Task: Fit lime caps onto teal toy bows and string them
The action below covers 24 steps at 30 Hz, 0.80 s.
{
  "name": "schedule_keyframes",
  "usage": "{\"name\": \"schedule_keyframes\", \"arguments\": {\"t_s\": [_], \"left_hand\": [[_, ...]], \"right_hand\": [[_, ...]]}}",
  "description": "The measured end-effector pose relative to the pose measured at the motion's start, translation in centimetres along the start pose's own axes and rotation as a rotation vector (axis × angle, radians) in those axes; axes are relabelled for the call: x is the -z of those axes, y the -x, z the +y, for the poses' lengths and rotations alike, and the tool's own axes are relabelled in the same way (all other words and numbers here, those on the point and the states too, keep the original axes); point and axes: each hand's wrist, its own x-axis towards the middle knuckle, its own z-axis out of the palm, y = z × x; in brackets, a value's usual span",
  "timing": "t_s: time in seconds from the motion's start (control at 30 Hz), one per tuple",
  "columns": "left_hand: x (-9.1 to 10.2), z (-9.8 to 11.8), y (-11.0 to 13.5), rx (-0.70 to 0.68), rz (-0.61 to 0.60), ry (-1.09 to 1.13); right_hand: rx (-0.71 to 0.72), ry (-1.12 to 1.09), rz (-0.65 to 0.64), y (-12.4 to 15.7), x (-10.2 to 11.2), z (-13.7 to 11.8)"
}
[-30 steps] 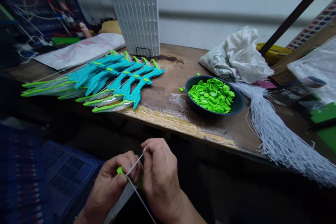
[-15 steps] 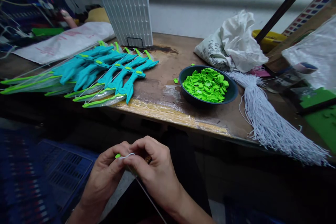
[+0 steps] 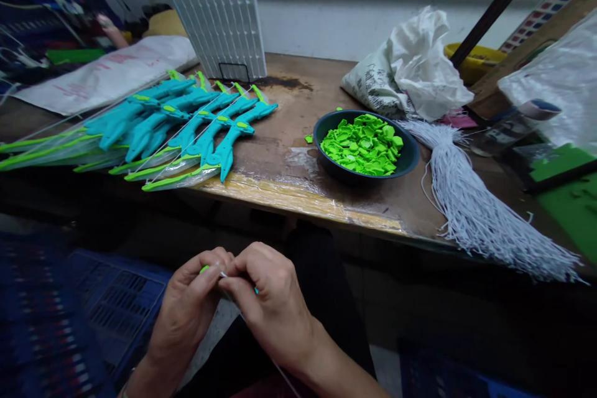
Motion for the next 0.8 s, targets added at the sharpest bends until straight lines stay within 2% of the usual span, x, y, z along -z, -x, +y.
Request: {"name": "schedule_keyframes", "arguments": {"t_s": [0.1,0.27,0.4,0.5,0.67,0.8], "left_hand": [[-0.1,0.0,-0.2,0.024,-0.020,0.005],[0.5,0.5,-0.7,0.118,-0.141,0.085],[0.8,0.7,-0.7,0.095,-0.173,0.028],[0.6,0.8,-0.5,0.072,-0.137,0.002],[0.5,0.8,-0.5,0.048,-0.143,-0.045],[0.7,0.6,-0.5,0.035,-0.203,-0.033]], "right_hand": [[0.088,0.076,-0.019,0.2,0.2,-0.4],[0.281,0.120,-0.019,0.1,0.0,-0.3],[0.343,0.199,0.043,0.4,-0.5,0.1],[0.280,0.182,0.044,0.7,-0.6,-0.1],[0.050,0.066,0.047,0.7,0.1,-1.0],[0.069,0.079,0.050,0.8,0.3,-1.2]]}}
